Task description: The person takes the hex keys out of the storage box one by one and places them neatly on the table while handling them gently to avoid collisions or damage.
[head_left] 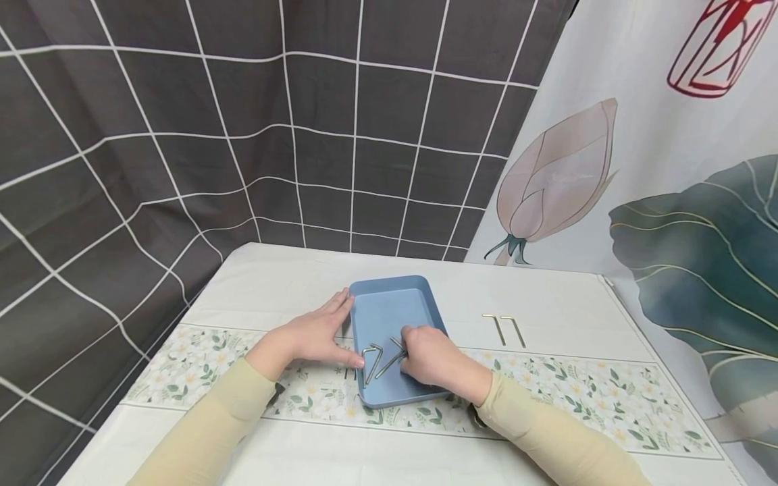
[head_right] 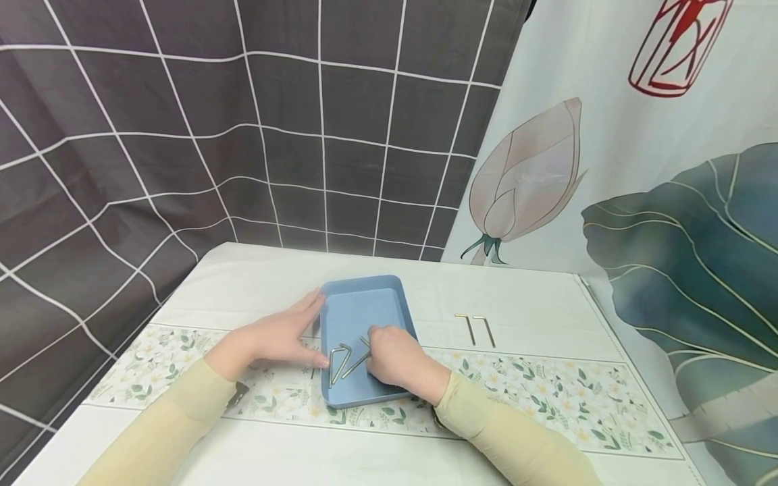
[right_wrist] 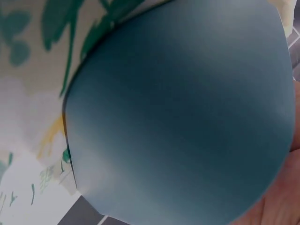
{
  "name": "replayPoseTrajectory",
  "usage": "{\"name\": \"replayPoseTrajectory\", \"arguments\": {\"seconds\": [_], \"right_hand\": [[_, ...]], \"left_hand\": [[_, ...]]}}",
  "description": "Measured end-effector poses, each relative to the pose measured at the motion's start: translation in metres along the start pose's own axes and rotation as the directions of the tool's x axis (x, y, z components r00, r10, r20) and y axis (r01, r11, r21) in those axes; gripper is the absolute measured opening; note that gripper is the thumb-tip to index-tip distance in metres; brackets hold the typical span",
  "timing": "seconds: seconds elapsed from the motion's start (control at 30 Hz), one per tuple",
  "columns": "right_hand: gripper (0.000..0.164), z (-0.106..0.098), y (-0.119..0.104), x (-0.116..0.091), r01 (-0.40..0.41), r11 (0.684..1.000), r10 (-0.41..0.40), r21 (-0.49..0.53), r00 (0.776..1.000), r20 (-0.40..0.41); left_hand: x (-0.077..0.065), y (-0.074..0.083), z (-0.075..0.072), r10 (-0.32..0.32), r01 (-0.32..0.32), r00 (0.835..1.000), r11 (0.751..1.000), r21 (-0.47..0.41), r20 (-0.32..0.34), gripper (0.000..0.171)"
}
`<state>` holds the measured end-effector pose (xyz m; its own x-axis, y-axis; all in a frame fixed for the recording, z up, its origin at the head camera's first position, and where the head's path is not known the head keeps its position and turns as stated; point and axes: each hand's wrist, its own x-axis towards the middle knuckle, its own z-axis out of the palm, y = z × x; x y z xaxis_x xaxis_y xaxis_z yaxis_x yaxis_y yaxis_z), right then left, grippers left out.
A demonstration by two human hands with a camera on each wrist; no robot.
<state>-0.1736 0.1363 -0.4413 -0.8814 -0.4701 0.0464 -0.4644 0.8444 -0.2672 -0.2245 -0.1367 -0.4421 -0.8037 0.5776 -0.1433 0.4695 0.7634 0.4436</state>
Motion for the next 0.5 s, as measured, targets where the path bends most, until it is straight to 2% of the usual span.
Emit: {"name": "replayPoseTrajectory", "arguments": {"seconds": [0.5], "right_hand": [[0.023, -0.013, 0.007, -0.001, -0.045, 0.997, 0.047, 0.06, 0.998, -0.028]], "left_hand": [[-0.001, 0.0, -0.001, 0.0, 0.0, 1.0, 1.0, -0.014, 0.001, 0.142]]}}
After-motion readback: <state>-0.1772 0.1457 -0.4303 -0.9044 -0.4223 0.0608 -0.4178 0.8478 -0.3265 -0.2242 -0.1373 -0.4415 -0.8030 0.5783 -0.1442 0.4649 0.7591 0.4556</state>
